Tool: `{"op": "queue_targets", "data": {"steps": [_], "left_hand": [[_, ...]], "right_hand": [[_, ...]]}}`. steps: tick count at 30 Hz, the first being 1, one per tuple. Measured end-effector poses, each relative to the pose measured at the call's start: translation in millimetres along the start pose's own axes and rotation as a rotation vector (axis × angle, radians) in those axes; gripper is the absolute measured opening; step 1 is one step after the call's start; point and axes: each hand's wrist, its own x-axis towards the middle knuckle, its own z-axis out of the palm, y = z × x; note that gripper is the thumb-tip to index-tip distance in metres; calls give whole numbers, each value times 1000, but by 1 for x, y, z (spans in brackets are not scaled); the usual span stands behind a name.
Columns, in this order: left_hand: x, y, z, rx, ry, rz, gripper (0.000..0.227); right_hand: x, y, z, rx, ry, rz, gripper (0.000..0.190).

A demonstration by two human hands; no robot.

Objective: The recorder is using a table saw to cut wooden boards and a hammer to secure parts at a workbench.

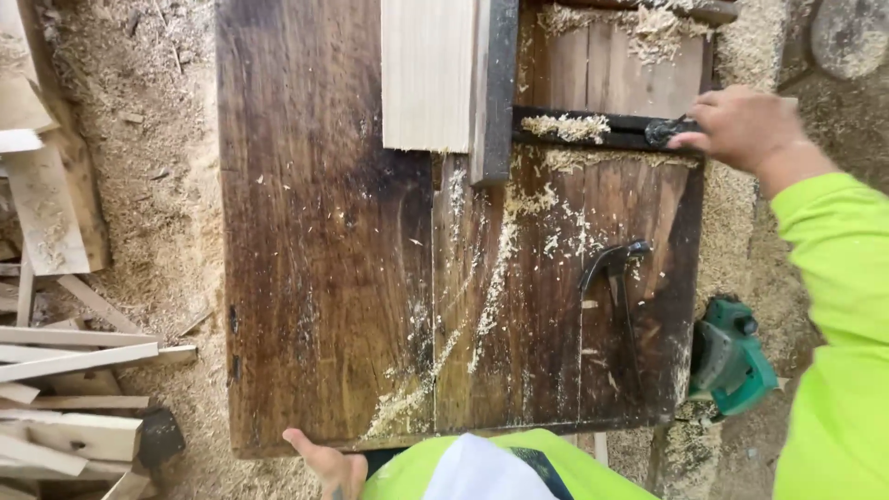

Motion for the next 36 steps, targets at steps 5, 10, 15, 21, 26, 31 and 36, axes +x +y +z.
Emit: {"op": "queue_targets", "data": {"steps": [5, 10, 15, 21, 26, 31, 36], "left_hand": [[16, -3, 5, 1, 50, 81, 98], [7, 5, 8, -107, -180, 44, 96], [-6, 11, 11, -66, -85, 19, 94], [16, -6, 7, -98, -136, 181, 93], [21, -9, -2, -103, -116, 112, 90], [26, -11, 4, -127, -112, 197, 93], [21, -11, -1, -116, -119, 81, 96]], "right_hand": [[39, -17, 69, 169, -68, 571, 81], [25, 0, 18, 589, -74, 656, 66], [28, -14, -17, 1489, 35, 391, 34], [66, -36, 81, 2271, 516, 609, 60], [102, -40, 126, 1835, 1131, 1468, 58], [21, -8, 87, 759, 802, 491, 62], [4, 6, 67, 72, 409, -65, 72]]}}
